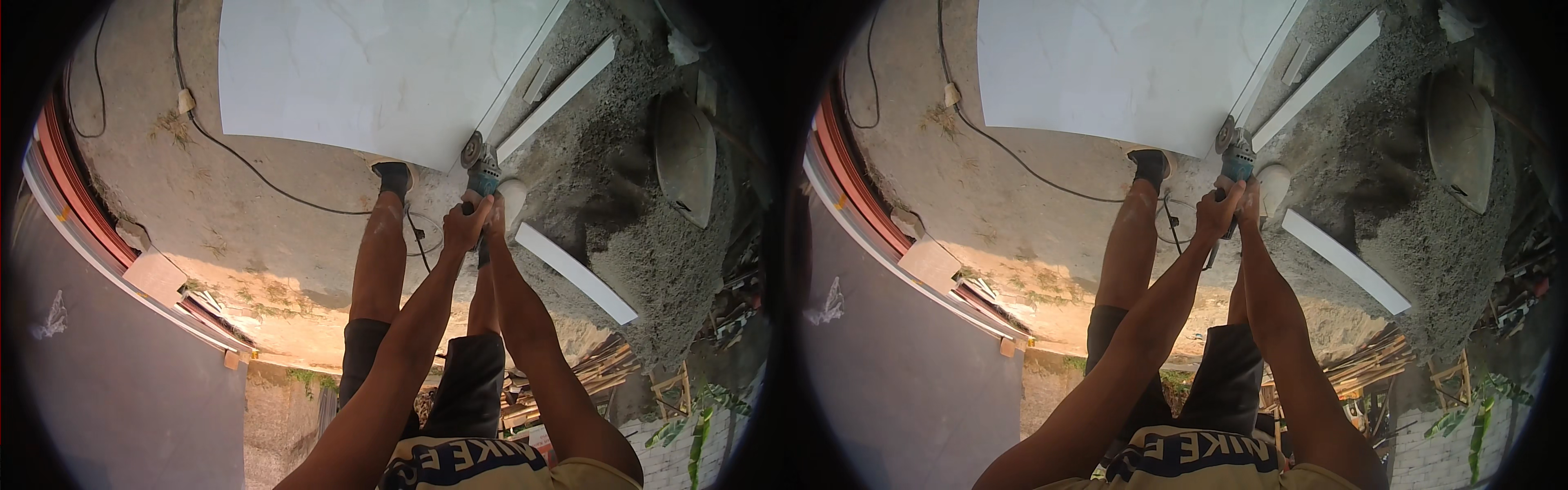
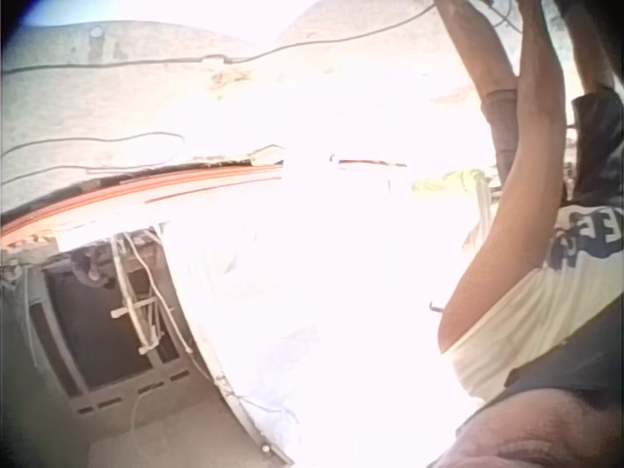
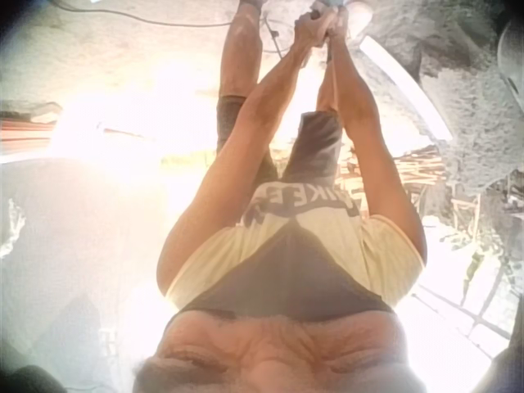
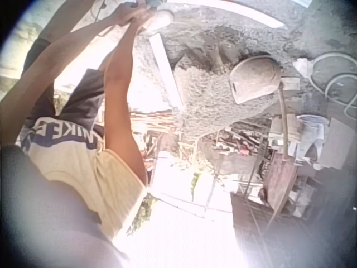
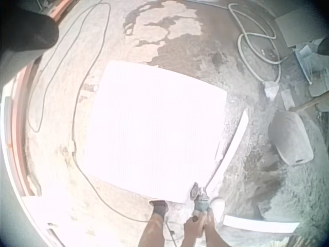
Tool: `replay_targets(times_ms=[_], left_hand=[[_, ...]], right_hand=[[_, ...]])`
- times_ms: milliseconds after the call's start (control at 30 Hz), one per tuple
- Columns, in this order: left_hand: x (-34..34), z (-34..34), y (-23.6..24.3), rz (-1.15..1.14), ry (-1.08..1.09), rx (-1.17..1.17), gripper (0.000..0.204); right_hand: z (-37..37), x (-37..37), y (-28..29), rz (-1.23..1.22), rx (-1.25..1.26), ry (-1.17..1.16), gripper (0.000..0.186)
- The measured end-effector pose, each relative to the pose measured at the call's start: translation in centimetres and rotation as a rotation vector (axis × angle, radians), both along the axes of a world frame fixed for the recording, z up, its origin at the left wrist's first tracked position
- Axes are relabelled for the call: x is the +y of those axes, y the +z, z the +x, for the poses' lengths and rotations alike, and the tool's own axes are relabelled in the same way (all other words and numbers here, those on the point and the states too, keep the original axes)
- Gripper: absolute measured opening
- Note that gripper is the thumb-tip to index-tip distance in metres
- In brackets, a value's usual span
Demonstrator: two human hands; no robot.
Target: The person uses an angle grinder to cut along the edge of a white tile laid on the ground.
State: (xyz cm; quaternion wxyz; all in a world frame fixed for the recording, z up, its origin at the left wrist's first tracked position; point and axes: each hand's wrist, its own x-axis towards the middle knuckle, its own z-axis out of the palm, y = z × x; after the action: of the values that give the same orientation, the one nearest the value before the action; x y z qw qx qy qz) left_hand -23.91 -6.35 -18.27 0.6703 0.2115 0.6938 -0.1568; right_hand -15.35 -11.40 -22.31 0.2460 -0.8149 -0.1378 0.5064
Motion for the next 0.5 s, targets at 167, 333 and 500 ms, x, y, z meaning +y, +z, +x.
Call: replay_targets(times_ms=[167,333,500], left_hand=[[0.2,-1.2,0.4,-0.031,0.027,0.009,0.096],[0.0,-1.0,0.2,-0.026,0.021,0.034,0.096],[-0.3,-0.7,0.5,-0.03,0.032,0.004,0.097]], right_hand=[[-0.6,1.6,1.8,-0.104,0.047,0.122,0.024],[-0.7,-4.5,-2.9,-0.12,0.046,0.186,0.024],[0.4,-10.2,-6.3,-0.018,0.21,0.079,0.034]])
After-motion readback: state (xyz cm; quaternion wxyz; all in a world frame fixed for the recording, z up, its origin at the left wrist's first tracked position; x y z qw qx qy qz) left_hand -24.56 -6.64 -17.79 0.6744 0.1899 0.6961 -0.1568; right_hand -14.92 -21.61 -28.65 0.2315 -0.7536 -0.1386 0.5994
